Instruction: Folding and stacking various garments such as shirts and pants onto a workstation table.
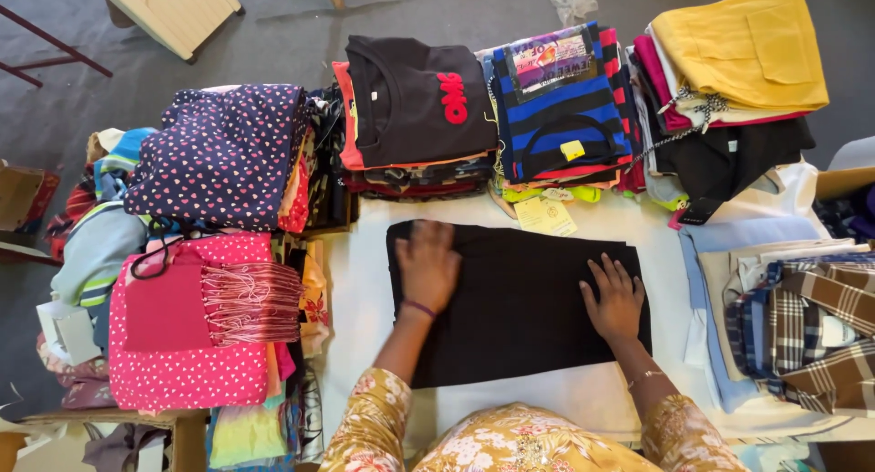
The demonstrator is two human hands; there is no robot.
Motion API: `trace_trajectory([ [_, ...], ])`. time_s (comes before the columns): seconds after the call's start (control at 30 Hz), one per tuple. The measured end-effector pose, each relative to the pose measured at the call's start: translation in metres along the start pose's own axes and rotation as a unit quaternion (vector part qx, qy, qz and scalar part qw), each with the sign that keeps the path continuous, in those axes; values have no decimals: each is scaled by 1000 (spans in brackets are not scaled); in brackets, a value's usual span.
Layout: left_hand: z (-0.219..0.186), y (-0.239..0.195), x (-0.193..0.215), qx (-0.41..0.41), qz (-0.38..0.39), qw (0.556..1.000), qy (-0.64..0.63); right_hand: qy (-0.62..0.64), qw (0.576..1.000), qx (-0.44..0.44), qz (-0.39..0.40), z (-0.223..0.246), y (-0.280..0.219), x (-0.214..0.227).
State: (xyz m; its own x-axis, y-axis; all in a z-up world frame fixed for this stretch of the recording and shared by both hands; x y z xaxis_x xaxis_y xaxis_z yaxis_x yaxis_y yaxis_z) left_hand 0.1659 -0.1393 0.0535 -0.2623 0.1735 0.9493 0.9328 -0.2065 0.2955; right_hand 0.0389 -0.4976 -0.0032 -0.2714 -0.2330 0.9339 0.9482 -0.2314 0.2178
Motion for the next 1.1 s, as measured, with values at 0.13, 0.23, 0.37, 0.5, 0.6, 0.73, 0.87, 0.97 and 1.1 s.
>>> trace_trajectory([
  [0.13, -57, -29, -21, -153, 94, 980, -90, 88, 993, 4, -77, -11, -4, 18],
  [0.23, -46, -36, -51, -80, 156, 978, -110, 125, 981, -44, -139, -38, -19, 31],
  [0.37, -38, -32, -58, -58, 162, 977, -127, 112, 970, -210, -53, -74, -30, 34],
  [0.5, -15, -44, -37, -8, 59, 964, -260, 375, 859, -333, 100, -95, -39, 4],
  [0.6, 24, -69, -40, 139, 59, 854, -497, 549, 762, -324, 118, -45, -23, 20],
  [0.73, 58, -119, -53, 316, 185, 663, -653, 536, 816, -175, 125, 54, 5, 40],
  [0.87, 70, -145, -50, 358, 223, 596, -683, 515, 813, -126, 241, 179, -8, 58],
  [0.97, 71, -150, -47, 350, 217, 521, -747, 670, 626, -29, 397, 262, -36, 72],
  [1.1, 79, -154, -52, 409, 171, 457, -771, 496, 783, 85, 367, 255, -50, 43],
])
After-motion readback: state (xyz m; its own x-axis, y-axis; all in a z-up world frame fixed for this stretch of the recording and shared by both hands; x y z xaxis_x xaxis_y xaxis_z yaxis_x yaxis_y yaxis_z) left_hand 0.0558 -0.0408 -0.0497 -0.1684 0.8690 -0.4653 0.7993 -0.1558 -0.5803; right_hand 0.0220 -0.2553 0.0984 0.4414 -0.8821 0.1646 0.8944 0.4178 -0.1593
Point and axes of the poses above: each hand's wrist, its own y-axis towards the middle knuckle, its own x-axis out of the back of the hand, z = x × y, the point moved 8 cm from there along y, towards the middle knuckle, and after that the axes turned 4 degrees about y, right-handed, at the moved point
